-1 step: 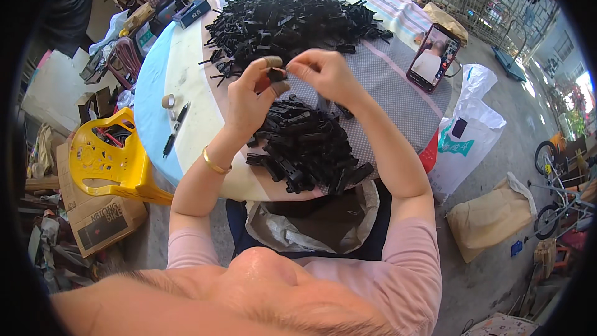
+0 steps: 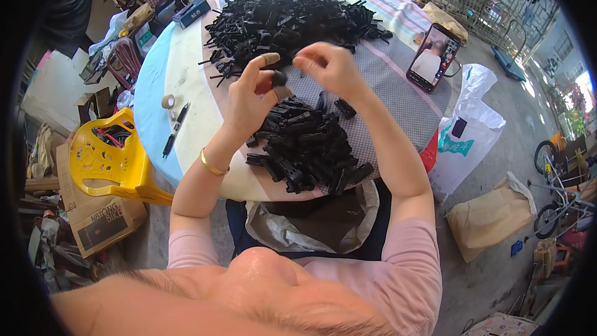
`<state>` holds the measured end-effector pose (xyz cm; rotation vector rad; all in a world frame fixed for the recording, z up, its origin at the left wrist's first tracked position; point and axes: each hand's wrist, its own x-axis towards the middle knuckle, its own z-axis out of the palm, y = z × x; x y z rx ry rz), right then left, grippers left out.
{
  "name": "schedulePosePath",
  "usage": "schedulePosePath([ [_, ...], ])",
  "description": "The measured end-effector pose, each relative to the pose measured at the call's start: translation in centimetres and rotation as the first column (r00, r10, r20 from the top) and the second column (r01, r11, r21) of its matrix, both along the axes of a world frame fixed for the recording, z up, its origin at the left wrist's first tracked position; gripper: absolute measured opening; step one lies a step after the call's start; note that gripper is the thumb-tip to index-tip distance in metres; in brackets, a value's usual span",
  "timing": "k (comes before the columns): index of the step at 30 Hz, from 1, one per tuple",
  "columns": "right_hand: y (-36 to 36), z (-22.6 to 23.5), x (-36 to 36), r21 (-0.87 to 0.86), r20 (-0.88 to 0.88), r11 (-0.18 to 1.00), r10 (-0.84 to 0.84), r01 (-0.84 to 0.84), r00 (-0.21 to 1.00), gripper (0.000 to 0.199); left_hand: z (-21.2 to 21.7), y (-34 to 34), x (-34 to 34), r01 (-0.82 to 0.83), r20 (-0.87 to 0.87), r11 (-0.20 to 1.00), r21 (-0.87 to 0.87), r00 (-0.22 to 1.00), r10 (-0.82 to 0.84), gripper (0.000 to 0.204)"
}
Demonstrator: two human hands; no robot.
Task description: Sorting and inspecting small black plastic parts on a table.
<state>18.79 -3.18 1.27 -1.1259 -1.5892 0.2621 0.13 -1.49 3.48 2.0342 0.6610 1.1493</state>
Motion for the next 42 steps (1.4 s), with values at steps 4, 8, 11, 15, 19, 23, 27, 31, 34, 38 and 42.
schedulePosePath([
  [4, 1.6, -0.8, 2.9, 0.042, 0.382, 0.901, -0.414, 0.432, 0.826, 0.022, 0.2, -0.3, -0.8, 0.322, -0.322, 0.946, -0.031, 0.893, -0.315, 0.040],
  [8, 3.8, -3.3, 2.8, -0.063, 0.625, 0.888, -0.321, 0.456, 0.711, 0.027, 0.1, -0.1, -0.6, 0.477, -0.397, 0.874, 0.094, 0.823, -0.406, 0.029],
  [11, 4.6, -4.6, 3.1, -0.151, 0.625, 0.864, -0.292, 0.480, 0.724, 0.028, 0.7, -0.1, -0.5, 0.430, -0.258, 0.873, -0.229, 0.838, -0.481, 0.022],
  [15, 4.2, -3.5, 3.5, -0.299, 0.555, 0.847, -0.221, 0.440, 0.802, 0.028, -1.1, 2.7, -0.6, 0.358, 0.018, 0.867, -0.348, 0.927, -0.375, 0.022],
  [19, 2.2, -1.5, 2.6, -0.242, 0.305, 0.949, -0.123, 0.202, 0.944, 0.023, -1.7, 4.5, -0.7, 0.260, 0.216, 0.811, -0.524, 0.962, -0.168, 0.031],
  [23, -0.1, 0.2, -0.6, -0.052, 0.058, 0.992, 0.117, -0.114, 0.991, 0.025, -2.4, 5.8, -1.4, 0.611, 0.482, 0.407, -0.679, 0.789, -0.381, 0.041],
  [27, -1.0, 0.5, -1.8, 0.140, 0.207, 0.972, 0.157, -0.189, 0.966, 0.028, -2.0, 5.5, -1.6, 0.682, 0.463, 0.320, -0.658, 0.701, -0.543, 0.052],
  [31, -1.7, 1.3, -1.7, 0.234, 0.387, 0.967, 0.000, -0.099, 0.922, 0.030, -1.2, 4.9, -1.8, 0.788, 0.472, 0.339, -0.514, 0.590, -0.655, 0.056],
  [34, -1.6, 0.9, -1.2, 0.295, 0.519, 0.947, -0.046, -0.129, 0.853, 0.031, -1.1, 4.6, -1.6, 0.669, 0.398, 0.419, -0.614, 0.721, -0.567, 0.053],
  [38, -2.3, 1.6, -2.0, 0.310, 0.574, 0.943, -0.084, -0.121, 0.815, 0.029, -1.3, 4.8, -1.6, 0.644, 0.405, 0.440, -0.626, 0.751, -0.522, 0.048],
  [42, -2.4, 1.7, -2.2, -0.068, 0.099, 0.997, 0.037, -0.030, 0.994, 0.018, -1.1, 4.2, -1.1, 0.530, 0.402, 0.691, -0.492, 0.842, -0.359, 0.034],
])
